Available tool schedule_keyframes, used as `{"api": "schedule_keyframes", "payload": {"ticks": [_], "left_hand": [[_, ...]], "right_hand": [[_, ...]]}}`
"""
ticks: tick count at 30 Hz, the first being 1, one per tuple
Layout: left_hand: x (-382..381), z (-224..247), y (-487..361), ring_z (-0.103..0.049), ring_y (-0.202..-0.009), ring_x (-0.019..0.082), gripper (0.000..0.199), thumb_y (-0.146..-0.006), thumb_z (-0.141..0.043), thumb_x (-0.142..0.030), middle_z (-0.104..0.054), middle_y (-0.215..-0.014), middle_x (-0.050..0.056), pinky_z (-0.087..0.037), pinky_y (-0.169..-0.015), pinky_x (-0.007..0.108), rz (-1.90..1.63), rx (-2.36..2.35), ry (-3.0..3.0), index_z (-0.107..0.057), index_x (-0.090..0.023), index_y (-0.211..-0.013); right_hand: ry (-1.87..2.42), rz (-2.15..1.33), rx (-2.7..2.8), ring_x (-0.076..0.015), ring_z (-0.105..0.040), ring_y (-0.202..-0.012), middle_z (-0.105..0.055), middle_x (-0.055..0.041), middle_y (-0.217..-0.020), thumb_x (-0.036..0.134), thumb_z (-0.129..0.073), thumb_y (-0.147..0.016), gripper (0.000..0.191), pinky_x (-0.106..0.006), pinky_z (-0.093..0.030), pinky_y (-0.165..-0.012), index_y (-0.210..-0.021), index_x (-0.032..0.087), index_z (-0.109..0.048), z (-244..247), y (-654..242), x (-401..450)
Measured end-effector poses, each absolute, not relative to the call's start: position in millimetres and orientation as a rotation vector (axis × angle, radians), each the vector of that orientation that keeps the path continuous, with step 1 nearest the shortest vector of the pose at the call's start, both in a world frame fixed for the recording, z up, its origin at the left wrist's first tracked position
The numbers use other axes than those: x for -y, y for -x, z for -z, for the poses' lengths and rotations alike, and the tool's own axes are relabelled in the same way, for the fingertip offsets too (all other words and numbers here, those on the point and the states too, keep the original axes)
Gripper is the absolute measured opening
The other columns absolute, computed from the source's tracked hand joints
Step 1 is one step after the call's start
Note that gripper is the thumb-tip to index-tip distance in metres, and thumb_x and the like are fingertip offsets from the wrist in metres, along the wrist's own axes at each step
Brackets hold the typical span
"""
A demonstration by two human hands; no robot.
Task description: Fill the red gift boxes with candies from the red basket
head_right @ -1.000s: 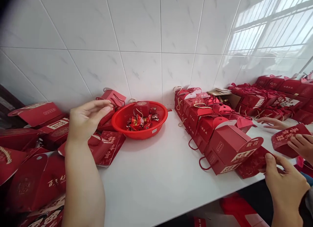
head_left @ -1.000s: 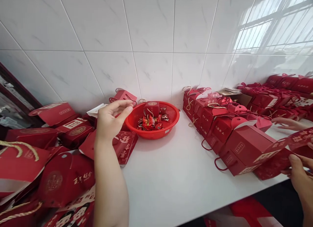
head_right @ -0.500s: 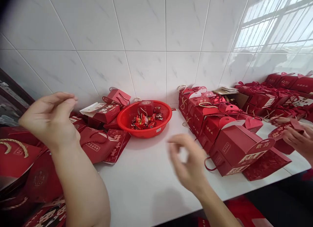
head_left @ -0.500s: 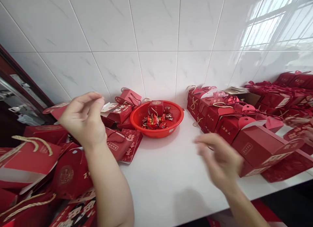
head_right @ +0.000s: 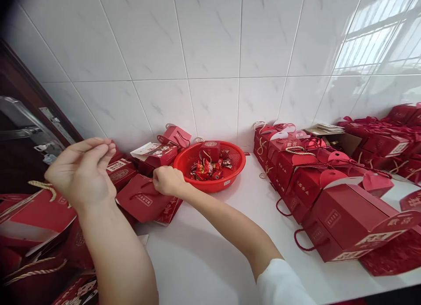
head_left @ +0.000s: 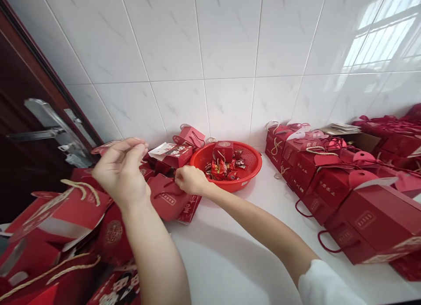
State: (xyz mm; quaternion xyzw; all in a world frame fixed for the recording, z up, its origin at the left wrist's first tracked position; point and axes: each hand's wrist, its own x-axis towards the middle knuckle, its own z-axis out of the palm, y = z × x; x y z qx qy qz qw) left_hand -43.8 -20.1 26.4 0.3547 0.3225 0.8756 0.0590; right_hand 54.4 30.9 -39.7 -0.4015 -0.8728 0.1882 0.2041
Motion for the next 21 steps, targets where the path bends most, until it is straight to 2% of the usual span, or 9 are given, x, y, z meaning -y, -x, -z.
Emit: {"api": "schedule_keyframes", "payload": {"ticks": [2,5,8,12,16,18,21], "left_hand": [[18.5,-25.1,45.1,-0.065,-0.062,0.011,0.014,-0.050,-0.075,-0.017,-0.069,-0.063,-0.003,-0.054,-0.063,0.025,-2.637,-0.975,-1.079,-0.074,-0.018,-0.064],[14.5,-23.4,43.6,-0.065,-0.062,0.011,0.013,-0.051,-0.075,-0.017,-0.070,-0.063,-0.003,-0.054,-0.063,0.023,-2.598,-0.973,-1.107,-0.074,-0.017,-0.064],[10.3,-22.4,37.8,-0.065,-0.062,0.010,0.012,-0.051,-0.074,-0.016,-0.069,-0.062,-0.003,-0.054,-0.064,0.023,-2.564,-0.967,-1.123,-0.075,-0.017,-0.063],[9.3,-21.5,31.0,-0.066,-0.064,0.010,0.013,-0.054,-0.075,-0.015,-0.071,-0.065,-0.002,-0.054,-0.067,0.023,-2.493,-0.999,-1.201,-0.076,-0.016,-0.067],[13.6,-20.7,33.1,-0.068,-0.067,0.011,0.013,-0.058,-0.076,-0.014,-0.073,-0.069,-0.001,-0.056,-0.069,0.023,-2.431,-1.045,-1.290,-0.076,-0.015,-0.070],[15.2,-20.0,35.7,-0.067,-0.067,0.011,0.012,-0.058,-0.076,-0.015,-0.072,-0.070,-0.001,-0.056,-0.068,0.023,-2.410,-1.077,-1.310,-0.075,-0.015,-0.070],[15.1,-18.1,37.6,-0.069,-0.070,0.013,0.014,-0.059,-0.076,-0.019,-0.073,-0.071,0.000,-0.058,-0.071,0.026,-2.341,-1.171,-1.338,-0.075,-0.015,-0.072]], "right_hand": [[1.062,-0.578,2.423,-0.0210,-0.064,-0.093,-0.071,-0.0058,-0.101,0.015,-0.053,-0.087,0.011,-0.027,-0.041,-0.068,-0.087,0.020,-0.063,43.7,-65.4,-32.6],[0.958,-0.689,2.306,-0.0169,-0.064,-0.085,-0.071,-0.0034,-0.094,0.014,-0.053,-0.089,0.009,-0.025,-0.042,-0.072,-0.086,0.019,-0.061,47.8,-86.8,-33.3],[0.936,-0.748,2.237,-0.0148,-0.063,-0.082,-0.070,-0.0017,-0.092,0.023,-0.058,-0.092,0.005,-0.025,-0.042,-0.073,-0.090,0.019,-0.060,45.6,-93.9,-30.4],[0.988,-0.617,2.426,-0.0201,-0.064,-0.091,-0.069,-0.0048,-0.104,0.041,-0.064,-0.091,0.022,-0.026,-0.041,-0.068,-0.098,0.021,-0.059,39.8,-73.4,-20.8],[1.090,-0.400,2.531,-0.0214,-0.066,-0.091,-0.066,-0.0081,-0.113,0.027,-0.048,-0.096,0.011,-0.027,-0.039,-0.063,-0.096,0.021,-0.058,39.5,-61.6,-13.3],[1.084,-0.406,2.483,-0.0210,-0.065,-0.090,-0.067,-0.0079,-0.109,0.022,-0.044,-0.096,0.012,-0.027,-0.039,-0.064,-0.095,0.020,-0.056,41.7,-72.4,-12.8],[0.961,-0.593,2.355,-0.0180,-0.064,-0.083,-0.068,-0.0042,-0.095,0.020,-0.050,-0.092,0.003,-0.026,-0.041,-0.068,-0.093,0.020,-0.053,48.9,-106.7,-14.0]]}}
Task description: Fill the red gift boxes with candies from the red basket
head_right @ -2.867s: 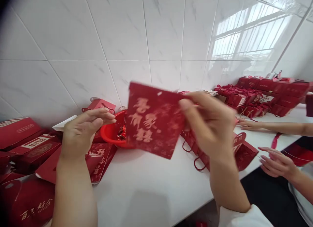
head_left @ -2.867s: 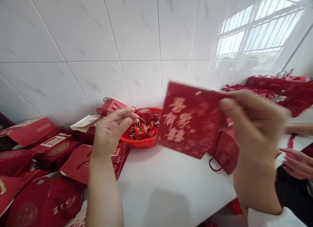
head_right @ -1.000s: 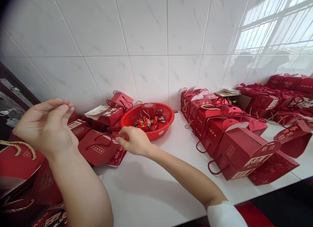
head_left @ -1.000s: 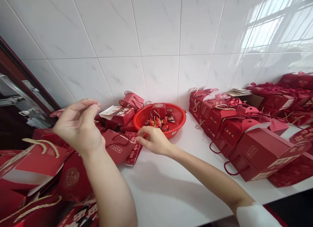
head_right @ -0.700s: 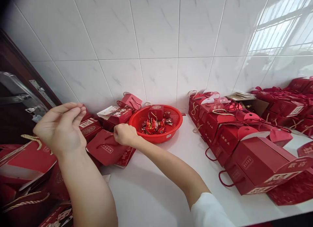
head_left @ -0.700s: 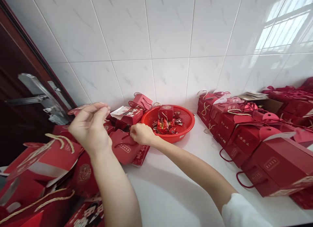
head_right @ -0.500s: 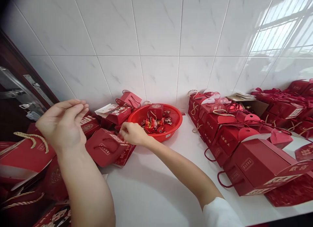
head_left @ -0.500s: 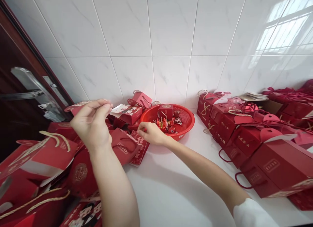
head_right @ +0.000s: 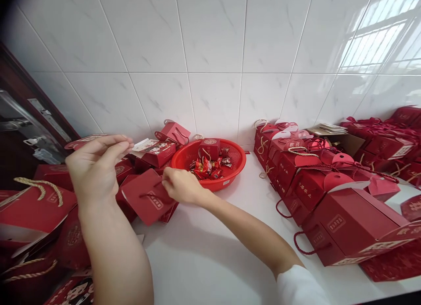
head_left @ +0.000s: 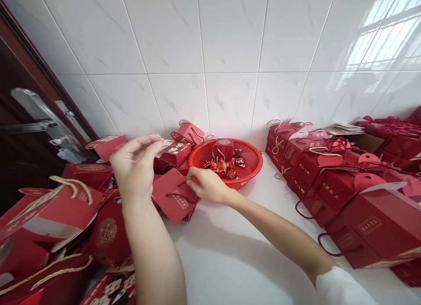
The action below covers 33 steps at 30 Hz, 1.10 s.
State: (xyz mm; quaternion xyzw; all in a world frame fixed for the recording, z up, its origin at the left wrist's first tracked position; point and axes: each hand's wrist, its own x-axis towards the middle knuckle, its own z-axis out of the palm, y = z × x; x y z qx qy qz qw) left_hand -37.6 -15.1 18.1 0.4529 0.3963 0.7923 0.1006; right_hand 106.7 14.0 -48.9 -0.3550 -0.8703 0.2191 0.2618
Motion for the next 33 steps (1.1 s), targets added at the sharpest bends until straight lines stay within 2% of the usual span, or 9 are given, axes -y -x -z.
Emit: {"api": "schedule_keyframes", "payload": {"ticks": [4,6,9,14,19,22,25,29,33], "left_hand": [[13.5,-13.8,34.4,-0.072,-0.082,0.018,0.018,-0.065,-0.076,-0.026,-0.077,-0.082,0.003,-0.060,-0.083,0.032,-2.070,-1.322,-1.501,-0.077,-0.017,-0.081],[12.9,-11.8,31.5,-0.073,-0.087,0.020,0.018,-0.070,-0.075,-0.030,-0.078,-0.088,0.003,-0.059,-0.086,0.032,-1.915,-1.365,-1.620,-0.078,-0.019,-0.084],[12.1,-9.7,27.8,-0.073,-0.091,0.022,0.020,-0.075,-0.073,-0.036,-0.078,-0.094,0.004,-0.059,-0.089,0.034,-1.691,-1.374,-1.795,-0.077,-0.021,-0.088],[11.8,-6.8,24.4,-0.072,-0.096,0.024,0.036,-0.077,-0.070,-0.049,-0.077,-0.105,0.005,-0.057,-0.092,0.038,-1.094,-1.341,-2.025,-0.074,-0.022,-0.100],[12.2,-4.8,13.3,-0.071,-0.100,0.025,0.056,-0.070,-0.074,-0.052,-0.075,-0.107,0.006,-0.057,-0.084,0.033,-0.447,-1.368,-2.022,-0.067,-0.023,-0.118],[8.4,-2.3,4.9,-0.069,-0.101,0.026,0.051,-0.065,-0.077,-0.042,-0.073,-0.106,0.006,-0.054,-0.079,0.030,-0.266,-1.416,-2.010,-0.065,-0.022,-0.111],[0.4,3.5,0.9,-0.068,-0.097,0.025,0.044,-0.060,-0.076,-0.034,-0.071,-0.102,0.004,-0.051,-0.076,0.029,-0.174,-1.456,-2.009,-0.062,-0.022,-0.100],[-8.7,10.4,-0.5,-0.067,-0.087,0.024,0.037,-0.055,-0.072,-0.027,-0.071,-0.093,0.002,-0.048,-0.068,0.028,-0.106,-1.471,-1.997,-0.058,-0.022,-0.089],[-7.5,7.9,-10.1,-0.064,-0.083,0.022,0.035,-0.061,-0.073,-0.040,-0.070,-0.092,0.001,-0.044,-0.064,0.028,-0.058,-1.458,-2.021,-0.055,-0.023,-0.086]], "right_hand": [[0.862,-1.012,2.167,-0.0129,-0.061,-0.065,-0.063,0.0010,-0.079,0.018,-0.052,-0.087,0.005,-0.024,-0.044,-0.063,-0.084,0.020,-0.049,65.5,-161.1,-10.8],[0.864,-1.227,2.076,-0.0135,-0.064,-0.064,-0.061,0.0010,-0.078,0.018,-0.051,-0.085,0.006,-0.025,-0.047,-0.061,-0.080,0.020,-0.048,74.5,-184.4,-7.2],[0.843,-1.344,2.124,-0.0157,-0.066,-0.071,-0.062,-0.0005,-0.076,0.016,-0.054,-0.080,0.007,-0.026,-0.050,-0.065,-0.075,0.018,-0.050,83.2,-213.9,-2.8],[0.850,-1.281,2.408,-0.0142,-0.063,-0.075,-0.067,-0.0035,-0.082,0.020,-0.058,-0.082,0.005,-0.025,-0.047,-0.066,-0.079,0.017,-0.056,75.7,-247.9,-1.6],[1.155,-0.915,2.378,-0.0123,-0.052,-0.063,-0.062,-0.0014,-0.075,0.052,-0.053,-0.094,0.036,-0.025,-0.035,-0.057,-0.080,0.019,-0.049,57.8,-239.0,6.0],[1.301,-0.673,2.359,-0.0116,-0.048,-0.061,-0.059,0.0004,-0.073,0.056,-0.059,-0.091,0.041,-0.026,-0.029,-0.056,-0.078,0.020,-0.044,54.0,-215.3,16.7],[1.342,-0.590,2.404,-0.0113,-0.046,-0.062,-0.059,0.0010,-0.075,0.049,-0.066,-0.088,0.038,-0.026,-0.026,-0.057,-0.077,0.020,-0.042,53.2,-197.5,24.8],[1.376,-0.632,2.441,-0.0104,-0.040,-0.060,-0.055,0.0031,-0.073,0.025,-0.065,-0.083,0.026,-0.026,-0.025,-0.057,-0.075,0.020,-0.040,47.1,-200.2,25.3],[1.338,-0.673,2.477,-0.0111,-0.043,-0.063,-0.057,0.0019,-0.074,0.006,-0.054,-0.079,0.016,-0.026,-0.028,-0.058,-0.077,0.019,-0.045,40.8,-217.1,22.0]]}}
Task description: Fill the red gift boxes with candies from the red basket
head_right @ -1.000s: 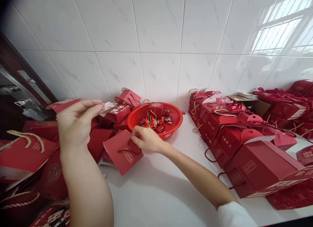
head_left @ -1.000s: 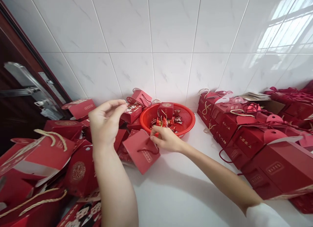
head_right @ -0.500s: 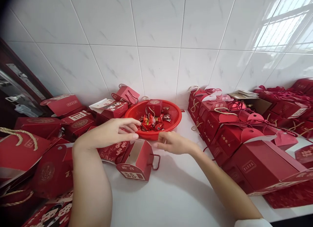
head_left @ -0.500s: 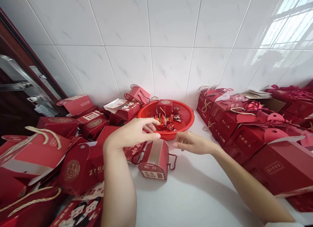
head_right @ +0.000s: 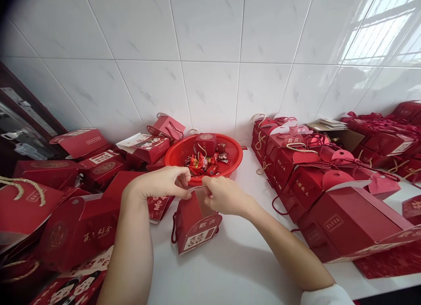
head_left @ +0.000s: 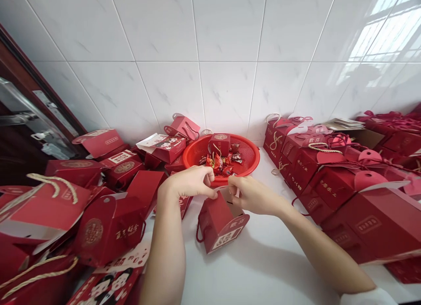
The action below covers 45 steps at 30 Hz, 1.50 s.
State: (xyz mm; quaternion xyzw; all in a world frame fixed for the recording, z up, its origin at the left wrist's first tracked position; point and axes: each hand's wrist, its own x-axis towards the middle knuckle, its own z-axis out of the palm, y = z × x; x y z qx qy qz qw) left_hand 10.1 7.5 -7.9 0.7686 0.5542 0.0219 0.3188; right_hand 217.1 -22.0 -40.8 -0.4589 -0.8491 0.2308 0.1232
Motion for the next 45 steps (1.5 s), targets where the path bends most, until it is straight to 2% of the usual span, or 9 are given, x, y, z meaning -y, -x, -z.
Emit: {"api": "schedule_keyframes", "payload": {"ticks": [4,9,14,19,23,27,36,42,45], "left_hand": [[-3.3,4.9,-27.6,-0.060,-0.078,0.021,0.039,-0.066,-0.070,-0.054,-0.066,-0.091,0.001,-0.038,-0.058,0.028,0.043,-1.523,-2.074,-0.055,-0.023,-0.085],[-5.0,9.1,-36.1,-0.059,-0.079,0.021,0.039,-0.059,-0.076,-0.037,-0.062,-0.087,-0.001,-0.038,-0.059,0.027,0.114,-1.432,-2.117,-0.052,-0.024,-0.086],[-2.2,2.7,-34.0,-0.056,-0.073,0.017,0.026,-0.061,-0.066,-0.023,-0.059,-0.081,-0.004,-0.040,-0.059,0.025,0.025,-1.205,-2.104,-0.050,-0.023,-0.081],[-1.6,-1.4,-30.3,-0.058,-0.075,0.017,0.015,-0.062,-0.061,-0.021,-0.063,-0.082,-0.002,-0.043,-0.063,0.024,0.022,-1.044,-2.113,-0.064,-0.021,-0.077],[-5.7,2.3,-17.6,-0.065,-0.084,0.021,0.035,-0.061,-0.067,-0.023,-0.074,-0.094,-0.001,-0.048,-0.071,0.025,0.012,-1.120,-2.102,-0.079,-0.022,-0.095],[-11.3,7.3,-3.1,-0.069,-0.099,0.026,0.051,-0.057,-0.072,-0.021,-0.078,-0.103,0.000,-0.052,-0.083,0.028,-0.021,-1.157,-1.936,-0.079,-0.023,-0.108],[-22.1,16.5,1.3,-0.071,-0.101,0.027,0.060,-0.056,-0.073,-0.021,-0.078,-0.109,0.003,-0.057,-0.083,0.031,-0.041,-1.130,-1.799,-0.075,-0.021,-0.116],[-14.8,8.8,9.8,-0.071,-0.105,0.026,0.058,-0.067,-0.075,-0.039,-0.077,-0.110,0.006,-0.055,-0.092,0.033,-0.231,-1.296,-1.923,-0.071,-0.021,-0.122],[-18.5,10.5,9.4,-0.069,-0.111,0.025,0.055,-0.073,-0.071,-0.046,-0.075,-0.119,0.008,-0.053,-0.097,0.033,-0.475,-1.354,-1.994,-0.070,-0.021,-0.122]], "right_hand": [[1.257,-0.727,2.467,-0.0144,-0.054,-0.077,-0.065,-0.0033,-0.089,-0.002,-0.045,-0.075,0.030,-0.025,-0.034,-0.063,-0.090,0.018,-0.061,41.5,-228.1,22.6],[1.292,-0.691,2.491,-0.0202,-0.060,-0.088,-0.069,-0.0078,-0.097,-0.001,-0.045,-0.074,0.038,-0.027,-0.041,-0.068,-0.094,0.018,-0.071,41.0,-237.7,21.0],[1.348,-0.694,2.474,-0.0194,-0.061,-0.090,-0.070,-0.0068,-0.098,-0.004,-0.045,-0.075,0.044,-0.027,-0.043,-0.073,-0.101,0.018,-0.072,40.7,-248.5,13.4],[1.444,-0.640,2.566,-0.0213,-0.062,-0.093,-0.069,-0.0074,-0.101,0.003,-0.055,-0.077,0.036,-0.026,-0.040,-0.069,-0.105,0.020,-0.070,42.7,-251.9,10.3],[1.521,-0.550,2.729,-0.0249,-0.064,-0.093,-0.070,-0.0075,-0.099,0.023,-0.064,-0.084,0.031,-0.029,-0.038,-0.068,-0.115,0.022,-0.065,41.2,-250.5,12.4],[1.550,-0.573,2.812,-0.0272,-0.065,-0.093,-0.071,-0.0087,-0.103,0.032,-0.058,-0.091,0.031,-0.030,-0.037,-0.067,-0.121,0.023,-0.061,39.6,-247.4,15.1],[1.485,-0.630,2.731,-0.0240,-0.065,-0.086,-0.071,-0.0082,-0.096,0.037,-0.064,-0.088,0.028,-0.028,-0.037,-0.064,-0.112,0.021,-0.065,37.4,-245.9,15.0],[1.302,-0.658,2.400,-0.0139,-0.058,-0.068,-0.068,-0.0028,-0.080,0.030,-0.058,-0.092,0.016,-0.025,-0.038,-0.060,-0.088,0.017,-0.066,27.0,-256.4,-20.2],[1.300,-0.574,2.319,-0.0148,-0.061,-0.076,-0.070,-0.0042,-0.086,0.026,-0.058,-0.090,0.014,-0.025,-0.042,-0.065,-0.090,0.016,-0.067,33.2,-244.4,-55.7]]}}
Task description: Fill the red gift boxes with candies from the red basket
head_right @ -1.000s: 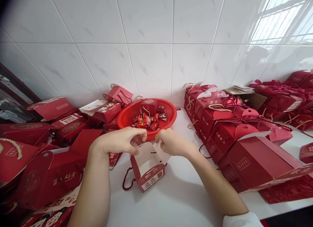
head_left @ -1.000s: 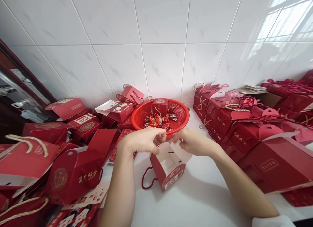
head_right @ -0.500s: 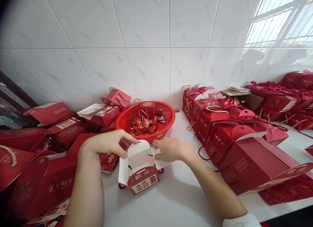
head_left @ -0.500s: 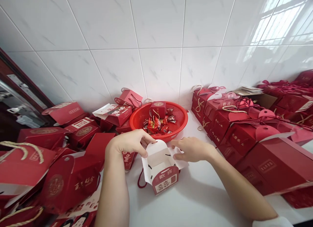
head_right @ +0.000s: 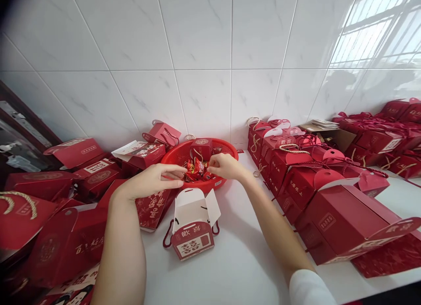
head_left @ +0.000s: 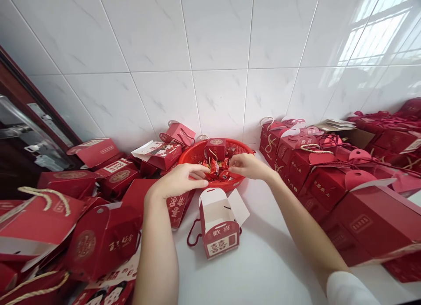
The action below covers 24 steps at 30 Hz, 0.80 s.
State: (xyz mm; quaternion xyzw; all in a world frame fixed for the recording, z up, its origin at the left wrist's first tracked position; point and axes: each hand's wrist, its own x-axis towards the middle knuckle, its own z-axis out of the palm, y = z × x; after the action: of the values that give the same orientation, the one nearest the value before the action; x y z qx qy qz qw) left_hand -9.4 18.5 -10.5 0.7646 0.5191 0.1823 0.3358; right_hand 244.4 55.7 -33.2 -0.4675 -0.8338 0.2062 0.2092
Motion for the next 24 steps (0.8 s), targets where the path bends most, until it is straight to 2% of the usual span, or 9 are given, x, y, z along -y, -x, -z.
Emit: {"api": "schedule_keyframes", "payload": {"ticks": [2,4,6,8,11,14,17,20,24], "left_hand": [[-26.0,16.7,6.2,-0.068,-0.113,0.026,0.052,-0.075,-0.068,-0.046,-0.073,-0.122,0.009,-0.052,-0.099,0.034,-0.605,-1.390,-2.001,-0.070,-0.019,-0.119],[-37.3,26.0,1.1,-0.068,-0.111,0.027,0.044,-0.076,-0.066,-0.043,-0.075,-0.119,0.010,-0.052,-0.099,0.035,-0.590,-1.455,-2.007,-0.073,-0.018,-0.112],[-51.2,36.2,-6.3,-0.068,-0.111,0.030,0.037,-0.076,-0.065,-0.040,-0.076,-0.116,0.009,-0.052,-0.097,0.035,-0.365,-1.512,-2.051,-0.076,-0.018,-0.103],[-65.9,45.0,-16.5,-0.067,-0.113,0.030,0.035,-0.076,-0.062,-0.036,-0.076,-0.117,0.008,-0.051,-0.096,0.034,-0.115,-1.499,-2.092,-0.077,-0.019,-0.104],[-85.4,53.6,-35.8,-0.071,-0.103,0.028,0.038,-0.071,-0.064,-0.032,-0.076,-0.118,0.007,-0.054,-0.086,0.032,0.092,-1.464,-2.052,-0.077,-0.022,-0.105],[-97.9,57.6,-53.1,-0.072,-0.099,0.029,0.046,-0.065,-0.065,-0.027,-0.074,-0.122,0.007,-0.056,-0.077,0.032,0.289,-1.488,-1.995,-0.075,-0.025,-0.110],[-102.0,59.7,-62.3,-0.072,-0.095,0.032,0.049,-0.061,-0.066,-0.024,-0.075,-0.118,0.012,-0.056,-0.071,0.035,0.350,-1.555,-1.989,-0.075,-0.022,-0.109],[-100.8,61.8,-64.3,-0.073,-0.088,0.033,0.044,-0.063,-0.064,-0.023,-0.077,-0.109,0.016,-0.054,-0.069,0.037,0.368,-1.596,-2.008,-0.075,-0.017,-0.105],[-100.7,66.1,-61.9,-0.072,-0.084,0.032,0.032,-0.064,-0.062,-0.023,-0.078,-0.098,0.014,-0.052,-0.066,0.035,0.357,-1.566,-2.048,-0.076,-0.017,-0.092]], "right_hand": [[1.372,-0.549,2.394,-0.0186,-0.065,-0.088,-0.072,-0.0069,-0.099,0.029,-0.065,-0.086,0.017,-0.026,-0.045,-0.071,-0.098,0.017,-0.069,40.7,-230.9,-77.2],[1.428,-0.618,2.576,-0.0227,-0.067,-0.099,-0.072,-0.0074,-0.111,0.032,-0.073,-0.080,0.029,-0.027,-0.048,-0.075,-0.107,0.021,-0.070,48.0,-216.8,-91.8],[1.498,-0.694,2.716,-0.0259,-0.068,-0.102,-0.071,-0.0077,-0.116,0.029,-0.076,-0.076,0.037,-0.030,-0.050,-0.075,-0.112,0.024,-0.071,54.0,-205.1,-98.8],[1.564,-0.709,2.761,-0.0289,-0.069,-0.101,-0.072,-0.0097,-0.117,0.020,-0.074,-0.073,0.044,-0.033,-0.052,-0.073,-0.117,0.025,-0.070,58.5,-197.6,-100.7],[1.613,-0.689,2.765,-0.0322,-0.068,-0.107,-0.070,-0.0117,-0.122,0.010,-0.070,-0.070,0.057,-0.037,-0.054,-0.076,-0.125,0.026,-0.067,62.8,-194.4,-102.0],[1.688,-0.701,2.784,-0.0347,-0.065,-0.115,-0.066,-0.0135,-0.130,0.007,-0.067,-0.070,0.064,-0.040,-0.055,-0.081,-0.131,0.024,-0.064,64.8,-195.2,-106.6],[1.737,-0.726,2.815,-0.0358,-0.064,-0.117,-0.066,-0.0145,-0.131,0.008,-0.068,-0.070,0.065,-0.040,-0.055,-0.084,-0.133,0.021,-0.063,66.5,-194.7,-111.5],[1.707,-0.760,2.839,-0.0339,-0.066,-0.113,-0.069,-0.0131,-0.124,0.005,-0.065,-0.070,0.058,-0.038,-0.054,-0.086,-0.125,0.019,-0.069,69.1,-193.2,-113.1],[1.687,-0.791,2.771,-0.0334,-0.068,-0.106,-0.073,-0.0137,-0.115,0.003,-0.064,-0.066,0.051,-0.036,-0.054,-0.079,-0.114,0.018,-0.074,73.0,-194.8,-112.6]]}}
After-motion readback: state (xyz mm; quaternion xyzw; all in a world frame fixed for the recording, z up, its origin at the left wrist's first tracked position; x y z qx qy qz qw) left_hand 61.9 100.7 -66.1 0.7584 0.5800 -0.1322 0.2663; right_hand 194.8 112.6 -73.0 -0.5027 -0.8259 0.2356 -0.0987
